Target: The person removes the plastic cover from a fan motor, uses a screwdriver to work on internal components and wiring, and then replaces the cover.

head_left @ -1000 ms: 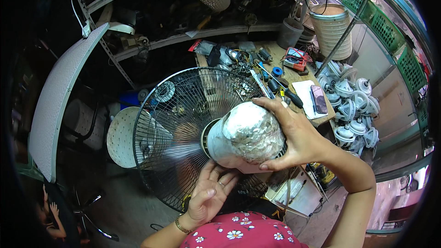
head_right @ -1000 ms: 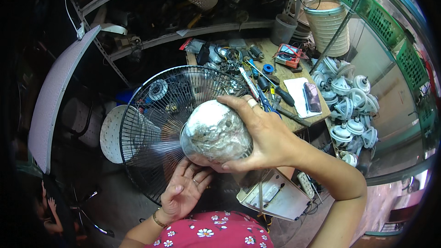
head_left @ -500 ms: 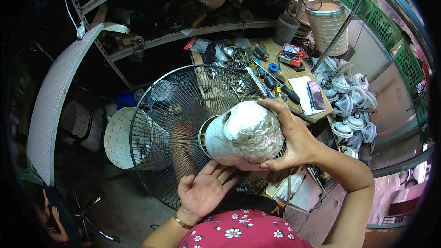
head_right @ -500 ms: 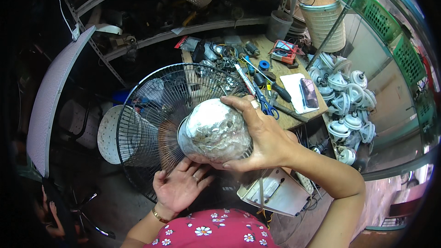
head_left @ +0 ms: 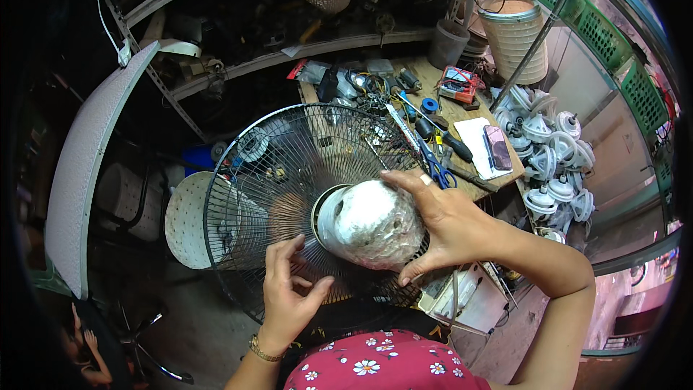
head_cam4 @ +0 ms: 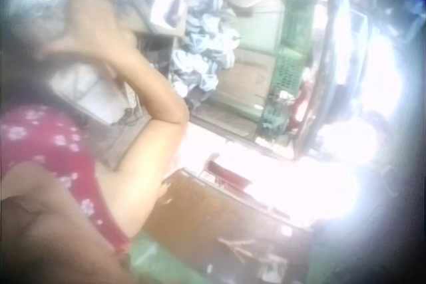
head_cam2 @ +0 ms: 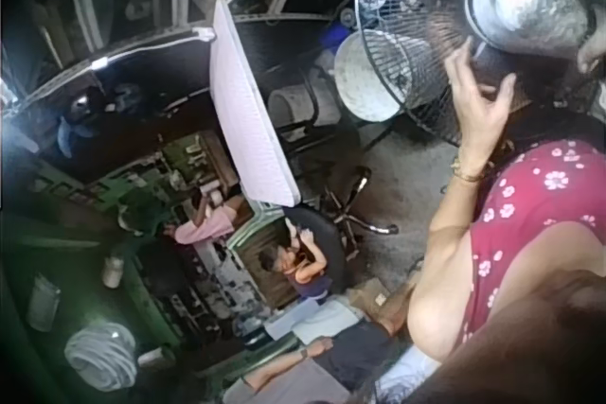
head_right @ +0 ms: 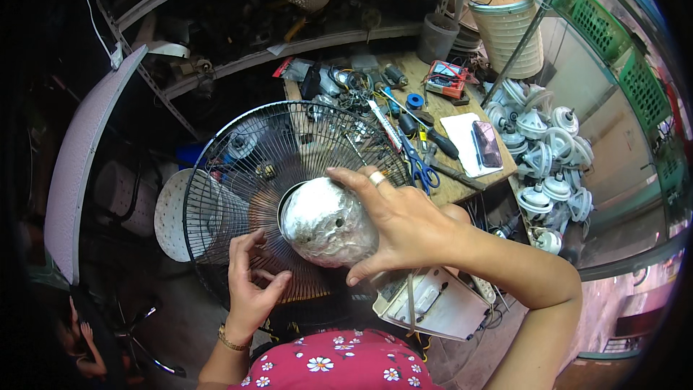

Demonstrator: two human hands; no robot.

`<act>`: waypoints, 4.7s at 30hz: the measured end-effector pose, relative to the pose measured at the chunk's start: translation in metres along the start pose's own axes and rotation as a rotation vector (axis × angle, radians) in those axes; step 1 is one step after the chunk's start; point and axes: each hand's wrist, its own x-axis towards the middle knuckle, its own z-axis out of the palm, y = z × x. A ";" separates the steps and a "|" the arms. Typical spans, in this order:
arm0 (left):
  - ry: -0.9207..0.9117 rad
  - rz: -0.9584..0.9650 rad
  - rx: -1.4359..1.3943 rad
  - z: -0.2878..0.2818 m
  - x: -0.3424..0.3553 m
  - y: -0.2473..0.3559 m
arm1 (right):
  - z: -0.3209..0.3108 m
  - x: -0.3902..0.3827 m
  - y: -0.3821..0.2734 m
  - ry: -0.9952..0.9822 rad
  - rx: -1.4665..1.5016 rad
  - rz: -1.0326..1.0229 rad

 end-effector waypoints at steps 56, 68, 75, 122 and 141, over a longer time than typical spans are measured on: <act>-0.350 0.077 0.059 0.020 0.089 0.016 | 0.018 -0.012 0.071 -0.201 0.473 -0.048; -0.446 0.272 -0.108 0.023 0.102 0.002 | 0.043 -0.027 0.086 -0.015 0.491 -0.114; -0.335 0.318 -0.084 0.027 0.094 -0.015 | 0.050 -0.021 0.088 -0.078 0.472 -0.064; -0.004 0.656 -0.007 0.048 0.076 0.024 | 0.067 -0.025 0.090 0.012 0.547 0.016; 0.139 0.825 0.290 0.077 0.101 0.056 | 0.077 -0.027 0.138 -0.039 1.044 0.053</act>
